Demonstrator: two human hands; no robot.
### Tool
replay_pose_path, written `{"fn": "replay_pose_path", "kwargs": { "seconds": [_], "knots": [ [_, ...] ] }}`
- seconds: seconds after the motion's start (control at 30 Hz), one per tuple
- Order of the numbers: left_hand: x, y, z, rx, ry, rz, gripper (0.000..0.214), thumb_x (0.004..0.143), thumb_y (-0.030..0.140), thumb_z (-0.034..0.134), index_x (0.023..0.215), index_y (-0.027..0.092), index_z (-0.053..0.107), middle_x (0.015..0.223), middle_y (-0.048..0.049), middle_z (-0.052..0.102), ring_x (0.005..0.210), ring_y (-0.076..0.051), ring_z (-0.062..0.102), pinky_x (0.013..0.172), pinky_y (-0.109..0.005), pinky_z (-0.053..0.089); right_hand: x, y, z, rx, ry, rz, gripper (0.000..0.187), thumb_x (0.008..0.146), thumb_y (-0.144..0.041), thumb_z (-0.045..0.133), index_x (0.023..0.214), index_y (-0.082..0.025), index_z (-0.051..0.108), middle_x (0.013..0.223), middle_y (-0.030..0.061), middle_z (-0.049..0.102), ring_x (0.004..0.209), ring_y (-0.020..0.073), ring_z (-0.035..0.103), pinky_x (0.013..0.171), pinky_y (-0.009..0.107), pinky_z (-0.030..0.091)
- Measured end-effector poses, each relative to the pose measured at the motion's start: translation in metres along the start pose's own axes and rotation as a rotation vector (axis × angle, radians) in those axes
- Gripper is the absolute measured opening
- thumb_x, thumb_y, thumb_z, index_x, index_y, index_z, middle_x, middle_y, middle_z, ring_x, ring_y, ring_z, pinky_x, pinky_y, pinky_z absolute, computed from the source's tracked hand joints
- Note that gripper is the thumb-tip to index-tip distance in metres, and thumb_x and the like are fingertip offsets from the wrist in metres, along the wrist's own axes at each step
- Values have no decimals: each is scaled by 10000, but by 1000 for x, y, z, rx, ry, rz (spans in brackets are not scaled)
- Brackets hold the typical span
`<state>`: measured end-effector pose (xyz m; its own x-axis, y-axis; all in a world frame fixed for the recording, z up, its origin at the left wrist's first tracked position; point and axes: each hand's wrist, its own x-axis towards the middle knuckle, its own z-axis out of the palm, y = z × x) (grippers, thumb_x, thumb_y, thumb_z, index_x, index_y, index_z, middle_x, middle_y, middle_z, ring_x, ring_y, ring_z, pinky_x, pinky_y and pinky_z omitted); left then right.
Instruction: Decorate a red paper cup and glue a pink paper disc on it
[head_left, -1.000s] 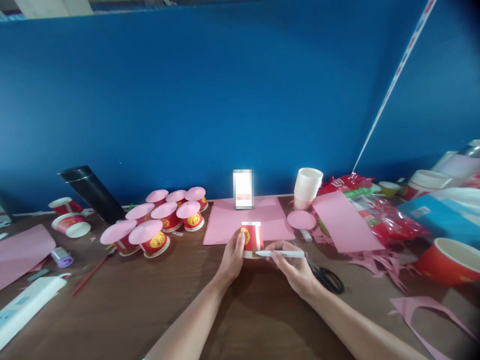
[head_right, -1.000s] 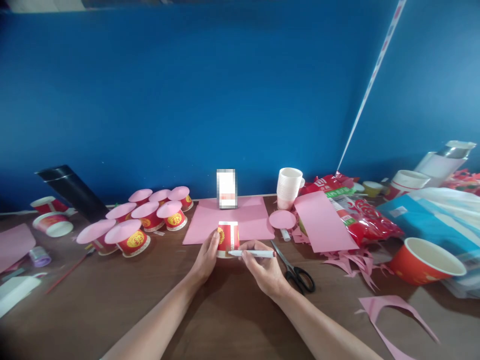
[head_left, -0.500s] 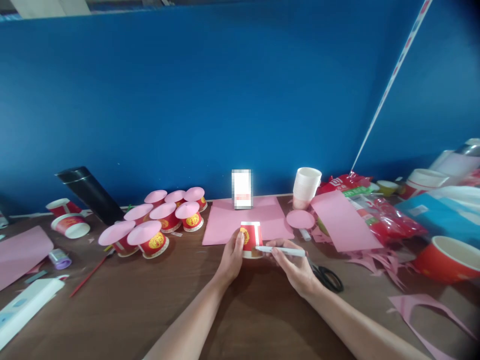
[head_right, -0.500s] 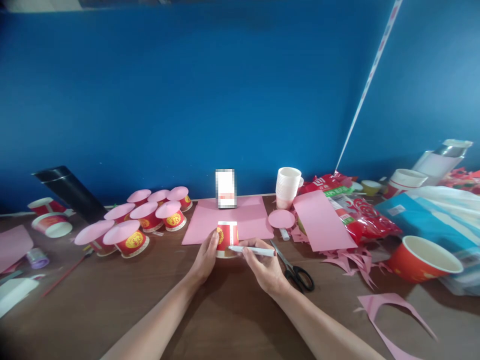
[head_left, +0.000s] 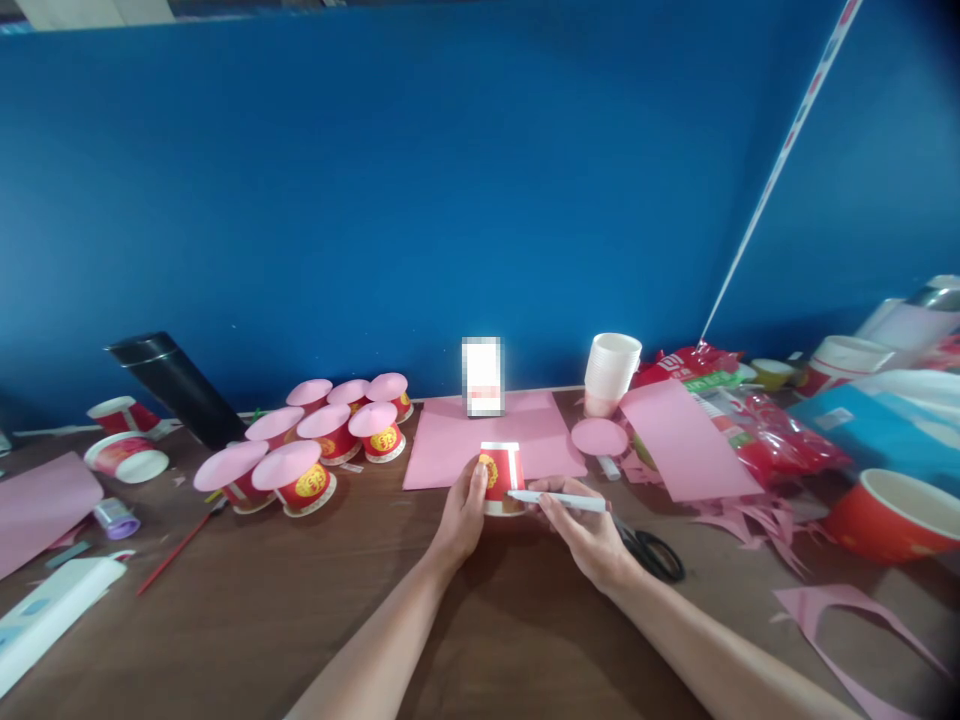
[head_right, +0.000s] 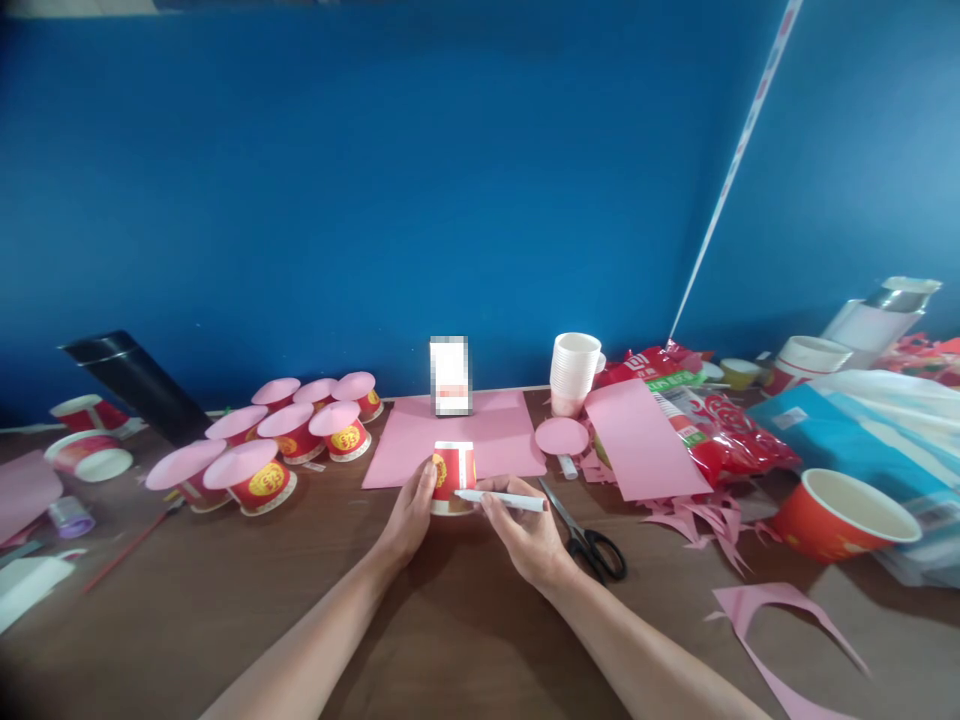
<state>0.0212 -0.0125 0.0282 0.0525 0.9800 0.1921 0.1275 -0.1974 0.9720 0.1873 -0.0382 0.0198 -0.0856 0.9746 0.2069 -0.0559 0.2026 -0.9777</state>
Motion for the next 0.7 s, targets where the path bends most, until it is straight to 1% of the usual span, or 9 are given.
{"fn": "replay_pose_path", "kwargs": {
  "seconds": [0.27,0.5,0.7],
  "knots": [
    [1,-5,-1,-24,26,-31,422,882,466,322,1064,166,557,1037,-73,628,932,-190,571,844,-300,423,1,-3,-1,28,22,20,257,789,-405,601,870,-163,630,698,37,641,626,143,569,597,251,470],
    [1,-6,0,3,42,-22,428,881,470,320,1015,152,574,1010,-71,636,883,-183,577,810,-290,431,1,-2,0,85,29,21,245,784,-392,615,866,-161,622,699,34,637,620,126,555,566,225,443],
    [1,-8,0,-6,39,-11,426,885,460,319,1056,158,566,1045,-75,628,933,-185,574,841,-292,425,0,-3,0,29,-3,23,246,792,-394,602,850,-157,626,695,35,630,612,127,540,553,227,424]
  ]
}}
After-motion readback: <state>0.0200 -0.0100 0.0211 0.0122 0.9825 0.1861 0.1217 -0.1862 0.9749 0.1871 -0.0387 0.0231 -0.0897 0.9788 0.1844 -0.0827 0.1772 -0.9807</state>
